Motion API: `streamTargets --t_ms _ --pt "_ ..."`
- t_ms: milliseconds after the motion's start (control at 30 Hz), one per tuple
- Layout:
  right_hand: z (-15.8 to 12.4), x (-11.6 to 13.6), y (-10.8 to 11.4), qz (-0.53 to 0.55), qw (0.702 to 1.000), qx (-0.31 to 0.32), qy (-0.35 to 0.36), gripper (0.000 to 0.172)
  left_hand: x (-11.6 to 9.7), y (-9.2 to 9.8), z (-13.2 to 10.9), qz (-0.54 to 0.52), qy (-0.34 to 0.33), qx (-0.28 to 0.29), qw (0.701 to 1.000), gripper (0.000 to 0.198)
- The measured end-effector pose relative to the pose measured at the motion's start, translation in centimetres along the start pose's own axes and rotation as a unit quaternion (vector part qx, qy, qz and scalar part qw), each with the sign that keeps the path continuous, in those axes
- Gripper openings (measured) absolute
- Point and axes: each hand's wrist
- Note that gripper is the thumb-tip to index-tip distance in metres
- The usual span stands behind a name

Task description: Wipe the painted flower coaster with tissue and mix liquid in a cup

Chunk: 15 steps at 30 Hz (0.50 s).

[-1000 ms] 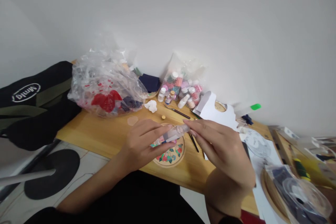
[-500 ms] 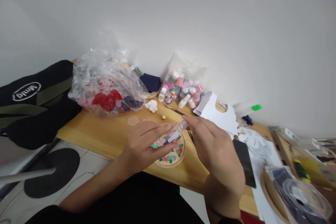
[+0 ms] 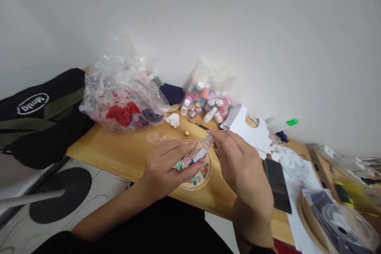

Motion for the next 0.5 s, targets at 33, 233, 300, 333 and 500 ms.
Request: streamTargets --t_ms 33,233,300,333,500 --pt "0.0 0.0 0.0 0.002 1.0 -0.002 0.0 0.028 0.0 0.0 0.0 0.004 -0.001 -0.001 1.0 0.028" --pt "0.4 0.2 0.4 0.054 0.998 -0.029 0.005 0.028 0.4 -0.2 0.0 0.05 -0.009 -0.034 0.998 0.028" --pt "0.5 0.1 0.6 0.098 0.995 -0.036 0.002 0.029 0.5 -0.3 0.0 0.058 -0.006 -0.037 0.998 0.029" --pt "0.6 0.1 0.8 0.12 0.992 -0.034 0.001 0.03 0.6 -0.3 0.0 0.055 -0.006 -0.036 0.998 0.029" --pt "0.7 -0.3 1.6 0.194 0.981 -0.021 0.002 0.022 0.9 0.0 0.0 0.025 -0.005 -0.012 1.0 0.026"
Point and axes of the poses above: each hand's wrist, its own z-axis towards the middle knuckle, its own y-axis out of the back of the hand, x = y × z, and after that the axes turned 9 degrees about z, right-handed
